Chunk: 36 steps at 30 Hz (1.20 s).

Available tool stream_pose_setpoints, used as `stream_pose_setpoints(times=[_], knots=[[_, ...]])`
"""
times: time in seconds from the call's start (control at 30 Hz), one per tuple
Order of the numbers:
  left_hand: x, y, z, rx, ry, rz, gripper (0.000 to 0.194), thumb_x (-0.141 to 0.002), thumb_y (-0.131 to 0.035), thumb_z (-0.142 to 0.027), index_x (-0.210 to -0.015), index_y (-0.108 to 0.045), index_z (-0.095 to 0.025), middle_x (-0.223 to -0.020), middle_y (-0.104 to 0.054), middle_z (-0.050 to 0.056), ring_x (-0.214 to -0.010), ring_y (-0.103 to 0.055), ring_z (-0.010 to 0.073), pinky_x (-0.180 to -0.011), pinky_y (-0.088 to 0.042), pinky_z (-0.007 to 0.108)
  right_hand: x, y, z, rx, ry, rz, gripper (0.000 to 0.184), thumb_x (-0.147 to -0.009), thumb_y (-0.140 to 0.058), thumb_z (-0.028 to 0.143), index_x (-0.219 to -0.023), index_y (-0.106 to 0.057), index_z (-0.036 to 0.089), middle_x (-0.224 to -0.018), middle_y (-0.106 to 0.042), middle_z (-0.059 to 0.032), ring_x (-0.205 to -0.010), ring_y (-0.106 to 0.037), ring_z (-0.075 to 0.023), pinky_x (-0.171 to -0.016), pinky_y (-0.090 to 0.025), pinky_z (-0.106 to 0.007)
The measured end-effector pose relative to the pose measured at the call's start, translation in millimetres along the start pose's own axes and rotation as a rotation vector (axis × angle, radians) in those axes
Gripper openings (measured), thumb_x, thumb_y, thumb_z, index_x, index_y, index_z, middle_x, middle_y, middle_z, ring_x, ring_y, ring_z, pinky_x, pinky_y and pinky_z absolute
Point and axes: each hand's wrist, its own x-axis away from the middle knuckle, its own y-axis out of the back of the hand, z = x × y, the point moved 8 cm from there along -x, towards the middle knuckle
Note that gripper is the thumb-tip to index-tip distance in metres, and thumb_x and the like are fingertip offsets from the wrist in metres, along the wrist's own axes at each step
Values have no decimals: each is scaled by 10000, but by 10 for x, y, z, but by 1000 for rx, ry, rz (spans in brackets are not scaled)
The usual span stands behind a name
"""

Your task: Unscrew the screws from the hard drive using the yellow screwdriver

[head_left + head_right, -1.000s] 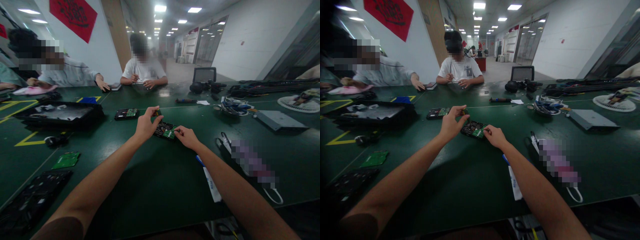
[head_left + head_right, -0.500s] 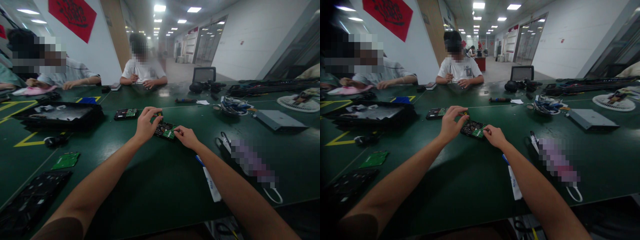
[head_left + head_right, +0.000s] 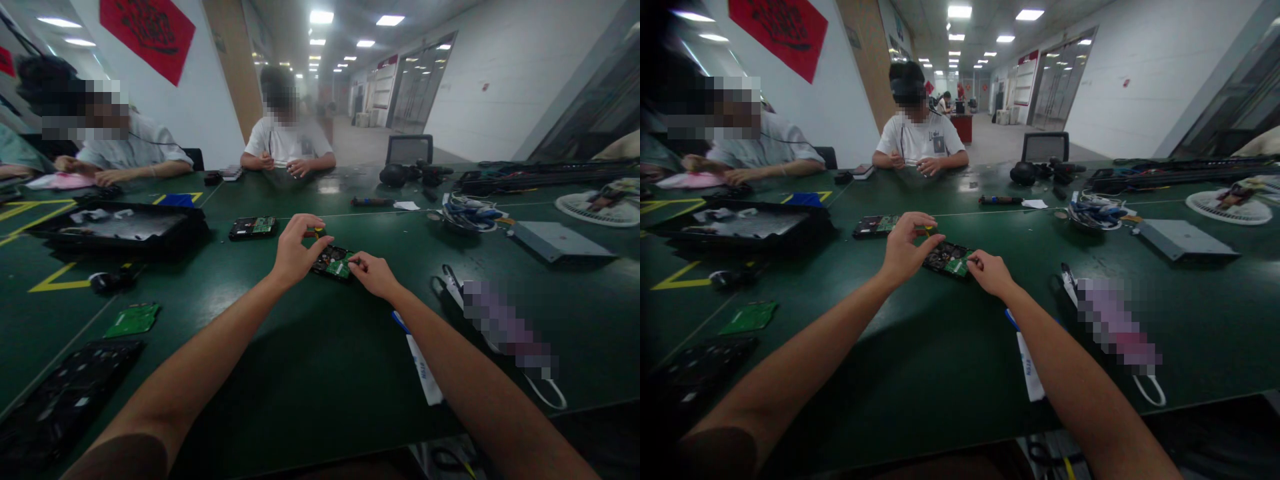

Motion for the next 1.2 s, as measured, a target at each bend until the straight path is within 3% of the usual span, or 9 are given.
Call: stream_pose_setpoints(times=[0.17, 0.33, 0.53, 0.73, 0.93, 1.03, 1.2], knots=[[-35, 47, -77, -136, -62, 12, 253, -898, -710, -175, -1143, -693, -234, -1144, -679, 62, -1071, -665, 200, -860, -613, 362, 3, 1, 1, -7, 9, 2, 266, -980, -568, 415, -1125, -685, 224, -712, -648, 29, -618, -551, -140, -609, -369, -281], [-1, -8, 32, -81, 20, 39, 351, -926, -687, -196, -1270, -642, -251, -1240, -718, 55, -1022, -722, 195, -970, -591, 420, 14, 7, 8, -23, 0, 17, 272, -988, -565, 417, -1151, -681, 232, -746, -662, 17, -641, -564, -144, -610, -377, -280], [74, -65, 137, 154, 114, -36, 421, -844, -792, -223, -1199, -565, -229, -1242, -677, 88, -1099, -714, 216, -959, -613, 416, 4, 5, 7, -1, -3, 10, 258, -985, -570, 403, -1141, -682, 232, -725, -654, 25, -643, -569, -147, -619, -378, -285], [40, 31, 76, -23, 61, -84, 246, -861, -759, -203, -1084, -657, -218, -1154, -623, 68, -1084, -667, 199, -868, -639, 357, 9, -1, 1, -21, -11, 17, 263, -985, -566, 418, -1134, -683, 235, -704, -642, 31, -625, -561, -145, -605, -371, -283], [14, -31, 15, -67, 37, 39, 298, -940, -659, -183, -1232, -641, -236, -1145, -717, 55, -1041, -704, 194, -990, -581, 424, 12, 5, 5, -7, -2, 20, 270, -989, -559, 416, -1153, -674, 236, -720, -653, 29, -628, -569, -145, -603, -369, -282], [35, -76, 68, 21, 88, 58, 336, -902, -726, -238, -1221, -619, -237, -1137, -710, 61, -1026, -717, 201, -967, -594, 418, 4, 4, -1, 13, 6, -1, 251, -978, -570, 400, -1131, -682, 236, -708, -645, 32, -636, -567, -145, -616, -368, -281], [41, -22, 136, 53, 97, -35, 293, -840, -795, -262, -1077, -629, -223, -1120, -630, 63, -1013, -692, 200, -815, -638, 350, -7, -4, -19, 11, 1, -4, 254, -975, -571, 407, -1117, -692, 234, -703, -644, 29, -643, -566, -149, -624, -370, -283]])
